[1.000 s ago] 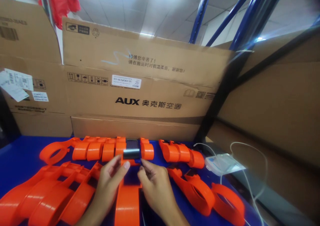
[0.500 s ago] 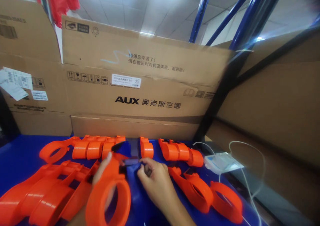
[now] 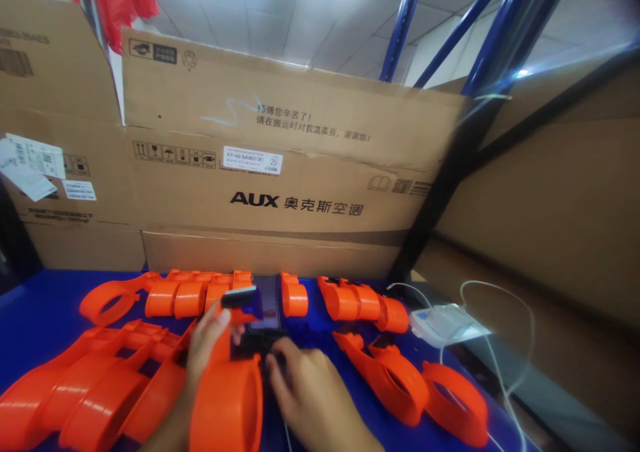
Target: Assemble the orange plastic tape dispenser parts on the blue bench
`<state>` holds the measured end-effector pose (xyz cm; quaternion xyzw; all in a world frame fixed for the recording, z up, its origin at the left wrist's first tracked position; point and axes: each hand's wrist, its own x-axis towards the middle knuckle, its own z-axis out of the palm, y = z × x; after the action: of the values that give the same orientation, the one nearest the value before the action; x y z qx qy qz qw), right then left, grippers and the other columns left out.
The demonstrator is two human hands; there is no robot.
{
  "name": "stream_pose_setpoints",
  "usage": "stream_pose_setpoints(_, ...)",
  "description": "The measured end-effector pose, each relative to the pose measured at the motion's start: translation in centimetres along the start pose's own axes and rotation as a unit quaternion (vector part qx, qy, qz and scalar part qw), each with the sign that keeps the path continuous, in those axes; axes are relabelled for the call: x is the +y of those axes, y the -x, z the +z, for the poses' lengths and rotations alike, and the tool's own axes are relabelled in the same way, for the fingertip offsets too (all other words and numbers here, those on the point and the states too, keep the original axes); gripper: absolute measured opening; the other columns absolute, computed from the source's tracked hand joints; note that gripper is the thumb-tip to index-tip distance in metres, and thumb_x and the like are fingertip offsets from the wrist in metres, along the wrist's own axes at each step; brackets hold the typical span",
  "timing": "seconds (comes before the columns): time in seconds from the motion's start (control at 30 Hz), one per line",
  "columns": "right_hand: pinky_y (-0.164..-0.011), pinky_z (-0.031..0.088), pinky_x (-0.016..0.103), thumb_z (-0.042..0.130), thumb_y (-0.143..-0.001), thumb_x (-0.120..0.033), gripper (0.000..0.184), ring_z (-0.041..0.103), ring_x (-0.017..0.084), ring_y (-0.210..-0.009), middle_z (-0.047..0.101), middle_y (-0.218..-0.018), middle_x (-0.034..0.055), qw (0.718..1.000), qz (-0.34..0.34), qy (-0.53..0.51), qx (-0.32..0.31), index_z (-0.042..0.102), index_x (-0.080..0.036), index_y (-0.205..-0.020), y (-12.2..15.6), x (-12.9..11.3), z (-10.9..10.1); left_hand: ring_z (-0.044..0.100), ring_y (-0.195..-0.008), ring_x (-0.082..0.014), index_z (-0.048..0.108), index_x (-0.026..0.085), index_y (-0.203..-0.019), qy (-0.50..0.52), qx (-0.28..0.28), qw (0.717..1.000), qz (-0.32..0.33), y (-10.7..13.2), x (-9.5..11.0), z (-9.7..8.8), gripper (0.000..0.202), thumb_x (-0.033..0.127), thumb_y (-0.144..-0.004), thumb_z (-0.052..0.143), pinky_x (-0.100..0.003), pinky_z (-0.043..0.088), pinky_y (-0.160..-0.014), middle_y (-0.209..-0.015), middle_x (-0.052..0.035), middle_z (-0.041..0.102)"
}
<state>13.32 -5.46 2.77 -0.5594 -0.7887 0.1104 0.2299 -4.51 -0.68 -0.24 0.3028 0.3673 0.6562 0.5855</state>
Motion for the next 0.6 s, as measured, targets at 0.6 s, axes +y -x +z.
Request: stream_pose_setpoints(0.6, -0.072, 0.055, 0.036, 0.048, -0.093, -0.019, 0.07, 0.067, 0.024, -0.08, 0.071, -0.1, 0.0126, 0.99, -0.104, -0.061, 0.072, 0.027, -0.016, -0.159, -2.2, 1.4, 0.1, 0.04, -0.038, -0.0063, 0.062, 0.018, -0.086, -0.139, -0.128, 0.982, 0.009, 1.0, -2.4, 1.2, 0.031, 0.048, -0.086, 0.071, -0.018, 0.035, -0.043, -0.045, 0.0082, 0.048)
